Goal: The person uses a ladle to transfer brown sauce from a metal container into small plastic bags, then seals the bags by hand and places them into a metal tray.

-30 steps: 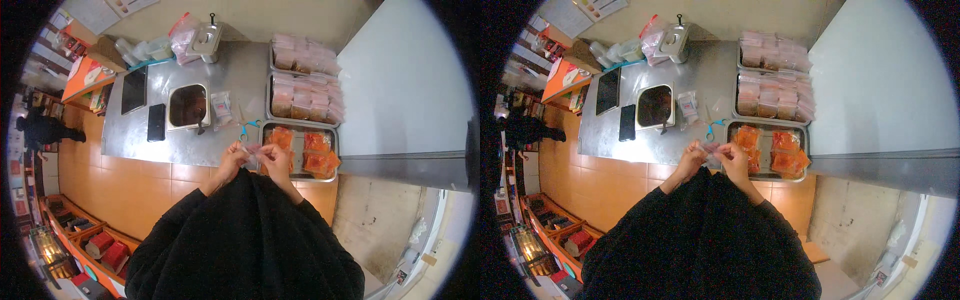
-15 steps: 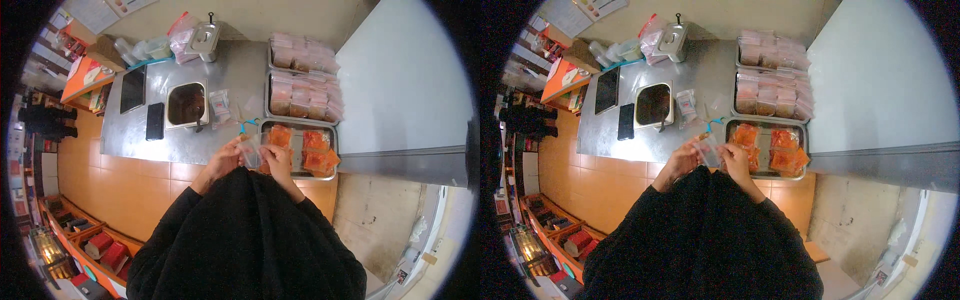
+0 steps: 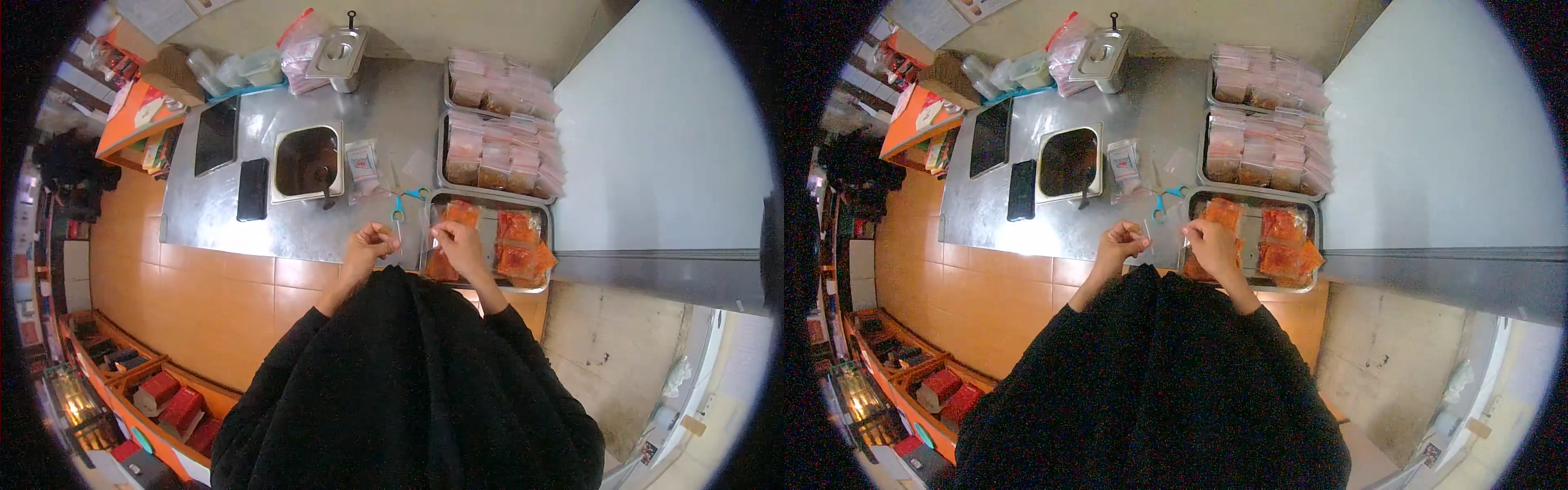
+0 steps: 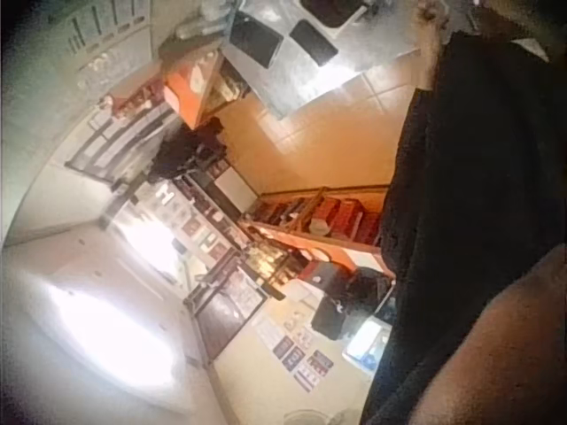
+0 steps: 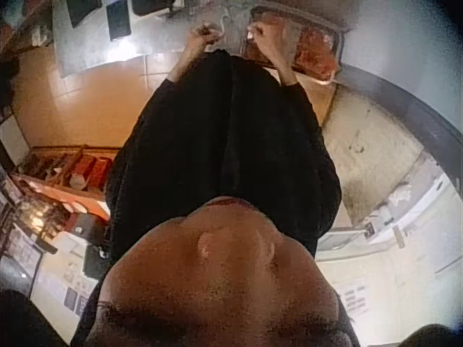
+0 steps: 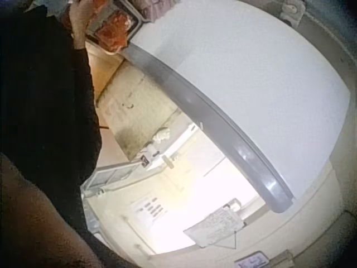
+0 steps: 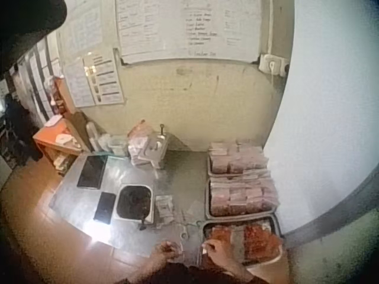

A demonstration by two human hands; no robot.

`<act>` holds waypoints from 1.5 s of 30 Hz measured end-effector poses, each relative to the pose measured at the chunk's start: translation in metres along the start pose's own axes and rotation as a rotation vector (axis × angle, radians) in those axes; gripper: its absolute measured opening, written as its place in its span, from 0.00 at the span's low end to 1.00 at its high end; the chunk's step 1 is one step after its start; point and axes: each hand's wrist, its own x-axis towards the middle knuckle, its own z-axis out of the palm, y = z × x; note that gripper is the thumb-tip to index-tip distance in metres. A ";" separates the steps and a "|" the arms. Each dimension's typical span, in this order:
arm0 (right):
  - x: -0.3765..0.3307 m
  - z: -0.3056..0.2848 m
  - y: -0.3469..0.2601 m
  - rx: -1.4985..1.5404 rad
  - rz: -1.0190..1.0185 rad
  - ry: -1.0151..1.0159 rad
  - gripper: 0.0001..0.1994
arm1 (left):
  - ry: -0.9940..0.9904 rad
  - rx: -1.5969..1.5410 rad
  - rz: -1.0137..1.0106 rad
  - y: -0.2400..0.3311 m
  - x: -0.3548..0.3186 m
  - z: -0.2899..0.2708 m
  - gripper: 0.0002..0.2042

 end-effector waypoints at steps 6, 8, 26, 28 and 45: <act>-0.015 0.011 -0.037 -0.237 -0.291 0.353 0.11 | 0.092 -0.043 0.094 -0.001 -0.001 0.009 0.17; -0.019 0.018 -0.037 -0.289 -0.299 0.257 0.12 | 0.113 -0.046 0.039 0.002 0.002 0.015 0.18; -0.005 0.049 -0.004 -0.111 -0.256 -0.013 0.06 | 0.010 0.277 0.412 -0.007 -0.002 0.015 0.16; 0.003 0.052 0.000 -0.122 -0.072 0.162 0.06 | 0.073 0.369 0.437 -0.009 -0.007 0.021 0.14; 0.033 0.103 -0.059 -0.454 -0.152 -0.344 0.06 | 0.317 1.134 0.533 0.034 -0.019 -0.059 0.09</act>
